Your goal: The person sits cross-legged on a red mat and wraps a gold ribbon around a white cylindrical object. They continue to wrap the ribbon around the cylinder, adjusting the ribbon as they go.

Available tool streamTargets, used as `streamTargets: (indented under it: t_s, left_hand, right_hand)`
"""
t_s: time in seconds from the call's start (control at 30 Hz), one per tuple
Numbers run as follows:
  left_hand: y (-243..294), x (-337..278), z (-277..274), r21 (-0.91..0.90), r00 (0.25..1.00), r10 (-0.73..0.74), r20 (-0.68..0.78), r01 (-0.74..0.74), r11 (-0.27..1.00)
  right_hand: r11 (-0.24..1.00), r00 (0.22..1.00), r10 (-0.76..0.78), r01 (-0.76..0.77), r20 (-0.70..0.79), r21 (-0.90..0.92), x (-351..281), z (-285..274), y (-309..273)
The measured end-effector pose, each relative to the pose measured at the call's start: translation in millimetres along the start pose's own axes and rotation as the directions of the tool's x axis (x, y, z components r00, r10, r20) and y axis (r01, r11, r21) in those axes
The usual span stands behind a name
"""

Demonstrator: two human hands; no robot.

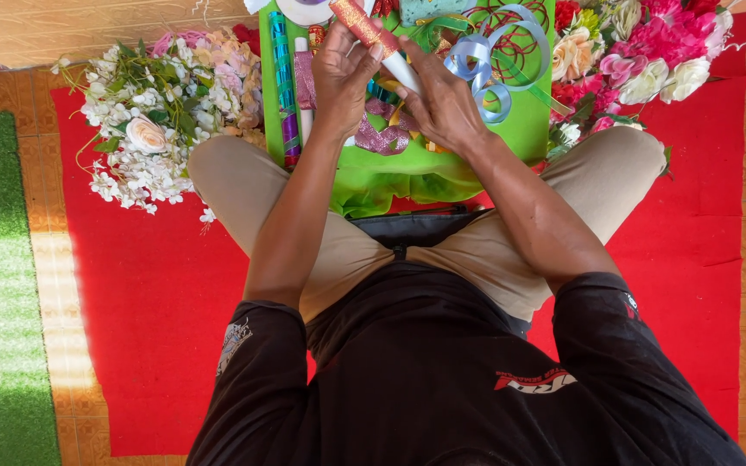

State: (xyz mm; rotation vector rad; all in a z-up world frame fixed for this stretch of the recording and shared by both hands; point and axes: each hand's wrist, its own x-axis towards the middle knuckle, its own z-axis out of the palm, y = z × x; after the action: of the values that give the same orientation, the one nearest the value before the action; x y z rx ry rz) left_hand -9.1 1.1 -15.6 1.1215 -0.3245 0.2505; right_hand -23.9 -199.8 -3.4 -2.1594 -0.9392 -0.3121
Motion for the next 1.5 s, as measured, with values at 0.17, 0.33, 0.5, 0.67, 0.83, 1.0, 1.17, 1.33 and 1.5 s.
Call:
streamTargets:
  t_s: [0.17, 0.33, 0.5, 0.67, 0.83, 1.0, 1.17, 1.33, 1.5]
  left_hand:
    - [-1, -7, -4, -0.049, 1.0, -0.028, 0.0, 0.028, 0.998]
    - [6, -9, 2, 0.0, 0.994, -0.107, -0.035, 0.107, 0.994]
    - [11, -9, 14, 0.046, 0.994, -0.078, -0.074, 0.082, 0.996]
    - [-2, -4, 19, -0.002, 0.987, -0.102, -0.121, 0.102, 0.995]
    - [-7, 1, 20, 0.026, 0.988, -0.071, -0.136, 0.075, 0.997]
    - [2, 18, 13, 0.058, 0.995, -0.069, -0.066, 0.073, 0.996]
    - [21, 27, 23, 0.108, 0.996, -0.063, 0.056, 0.057, 0.993]
    - [23, 19, 23, 0.088, 0.996, -0.065, 0.057, 0.06, 0.994]
    - [9, 7, 20, 0.021, 0.999, -0.038, 0.016, 0.037, 0.999]
  right_hand:
    - [0.998, 0.997, -0.056, 0.054, -0.049, -0.032, -5, 10, 4]
    - [0.995, 0.991, -0.078, 0.07, -0.105, -0.073, -6, 18, 9]
    - [0.994, 0.987, -0.081, 0.07, -0.14, -0.08, -2, 15, 4]
    - [0.989, 0.984, -0.058, 0.035, -0.167, -0.141, -1, 16, 6]
    - [0.988, 0.986, -0.038, 0.012, -0.162, -0.154, -1, 13, 5]
    - [1.0, 0.995, -0.009, 0.009, -0.098, 0.002, 2, 2, 4]
    - [0.999, 0.996, -0.022, 0.026, -0.087, 0.041, 4, -4, -2]
    - [0.999, 0.996, -0.001, 0.004, -0.09, 0.033, 5, 4, 1]
    - [0.999, 0.99, -0.027, 0.031, -0.139, 0.027, 5, 9, -2]
